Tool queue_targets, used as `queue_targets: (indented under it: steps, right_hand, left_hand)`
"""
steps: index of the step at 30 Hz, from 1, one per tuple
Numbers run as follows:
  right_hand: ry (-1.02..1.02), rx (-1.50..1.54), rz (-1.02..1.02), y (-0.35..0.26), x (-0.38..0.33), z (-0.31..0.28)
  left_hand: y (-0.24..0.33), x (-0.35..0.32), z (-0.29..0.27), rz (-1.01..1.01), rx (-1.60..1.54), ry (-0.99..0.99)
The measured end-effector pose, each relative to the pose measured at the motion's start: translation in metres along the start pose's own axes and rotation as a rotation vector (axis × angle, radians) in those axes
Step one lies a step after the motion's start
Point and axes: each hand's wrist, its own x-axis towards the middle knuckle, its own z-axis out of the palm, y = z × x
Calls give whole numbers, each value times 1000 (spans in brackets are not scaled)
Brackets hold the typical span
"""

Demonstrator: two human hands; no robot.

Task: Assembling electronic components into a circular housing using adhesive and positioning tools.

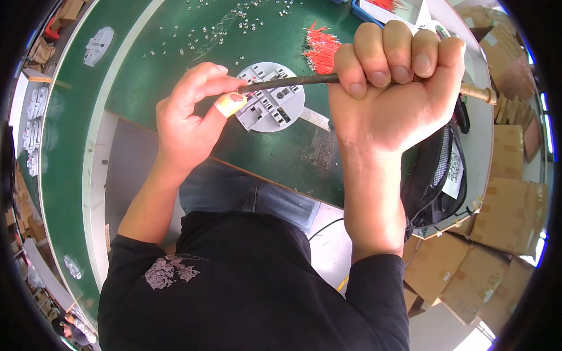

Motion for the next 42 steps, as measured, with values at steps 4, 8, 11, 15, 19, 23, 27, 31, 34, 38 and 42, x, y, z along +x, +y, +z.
queue_targets:
  steps: [4,8,11,15,19,23,27,31,34,38,42]
  right_hand:
    - [25,-56,39,3,3,5]
    - [45,-175,41,-3,7,4]
    - [84,-246,23,-11,5,7]
    - [66,-242,-142,-28,0,11]
    - [-18,-260,-96,-66,-6,4]
    - [114,-191,-39,-56,-27,48]
    - [-70,-273,-56,-62,-28,31]
    - [-267,-338,-52,-57,-19,7]
    - [-421,-382,-37,-44,-15,-3]
    - [-261,-278,16,-13,-19,-3]
    - [-243,-295,97,0,-14,4]
  left_hand:
    - [-3,0,3,62,56,13]
    - [9,-5,12,0,54,-2]
    - [18,-14,20,-138,-99,-148]
    - [33,-7,35,-126,3,-145]
    - [34,-5,55,-19,397,-414]
    - [33,-2,36,-24,324,-455]
    - [34,-3,37,-24,198,-370]
    - [37,-9,39,-65,327,-490]
    - [36,-8,35,-108,311,-497]
    - [32,-6,30,-136,303,-501]
    - [29,-6,27,-138,294,-491]
